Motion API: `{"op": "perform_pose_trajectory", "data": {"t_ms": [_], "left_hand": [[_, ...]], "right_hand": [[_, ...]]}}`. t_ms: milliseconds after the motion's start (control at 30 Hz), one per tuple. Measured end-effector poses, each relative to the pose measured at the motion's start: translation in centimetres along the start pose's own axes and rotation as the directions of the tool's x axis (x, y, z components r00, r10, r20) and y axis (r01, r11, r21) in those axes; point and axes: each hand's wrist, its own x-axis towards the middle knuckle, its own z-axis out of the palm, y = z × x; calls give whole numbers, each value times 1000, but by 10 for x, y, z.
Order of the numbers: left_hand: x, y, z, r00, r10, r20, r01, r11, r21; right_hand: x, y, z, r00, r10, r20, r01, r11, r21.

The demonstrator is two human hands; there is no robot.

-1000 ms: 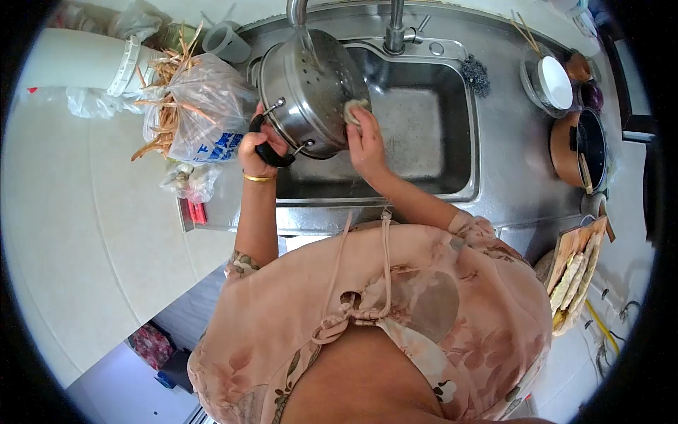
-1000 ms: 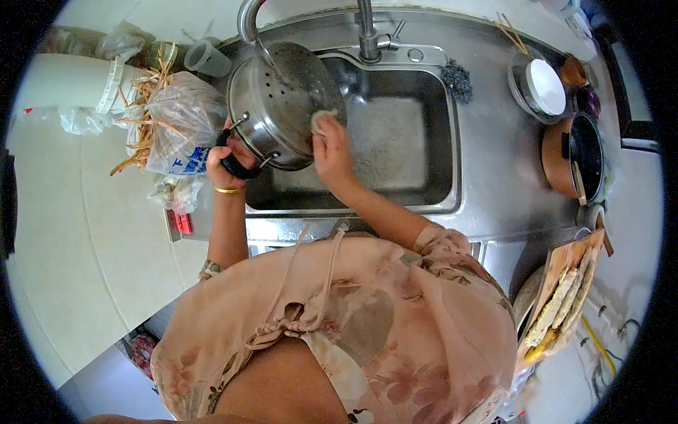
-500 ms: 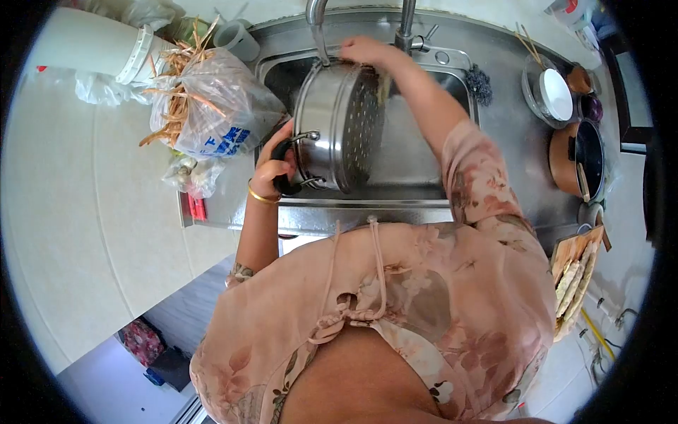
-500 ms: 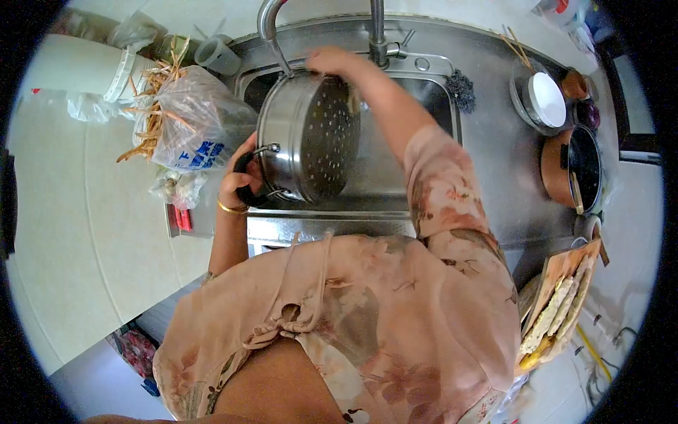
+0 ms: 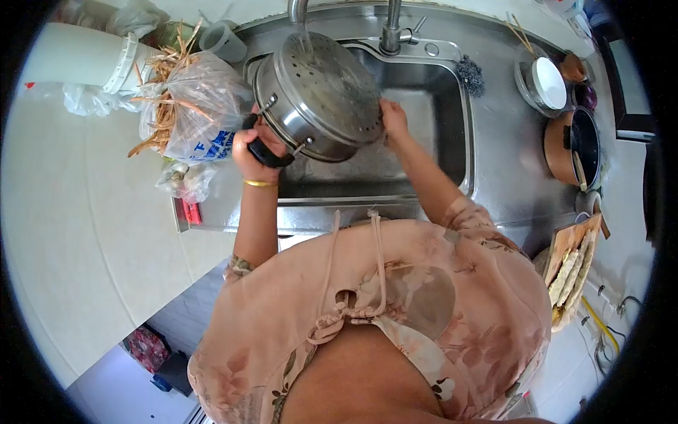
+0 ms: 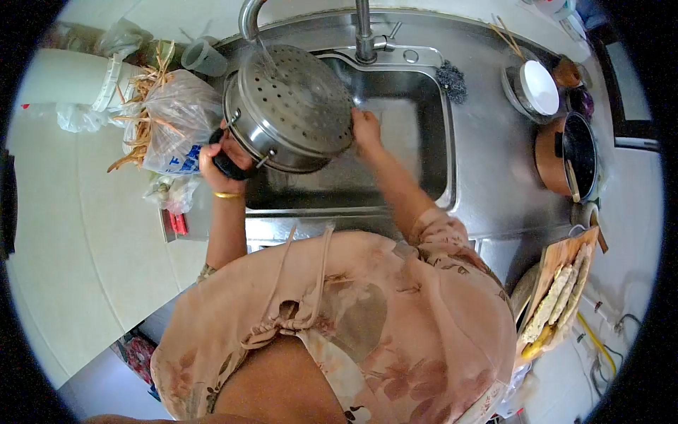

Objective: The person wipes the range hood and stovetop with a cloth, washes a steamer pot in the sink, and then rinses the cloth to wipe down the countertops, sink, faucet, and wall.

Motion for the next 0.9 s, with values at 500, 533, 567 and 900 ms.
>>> {"op": "perform_pose_trajectory", "data": {"t_ms": [500, 533, 567, 900], "left_hand": [[15, -98, 44, 993, -83, -84, 99, 207, 973], [10, -106, 43, 997, -68, -24, 33, 135, 990], [5, -115, 38, 998, -57, 34, -31, 60, 998], [-20, -147, -1, 963, -266, 30, -73, -153, 986]], "right_hand": [[-49, -101, -6, 903, -92, 419, 197, 957, -214], [-53, -107, -7, 914, -66, 401, 182, 948, -260], [-61, -113, -4, 924, -40, 381, 166, 938, -304], [-70, -66, -7, 991, -25, 133, 94, 836, -541]]}}
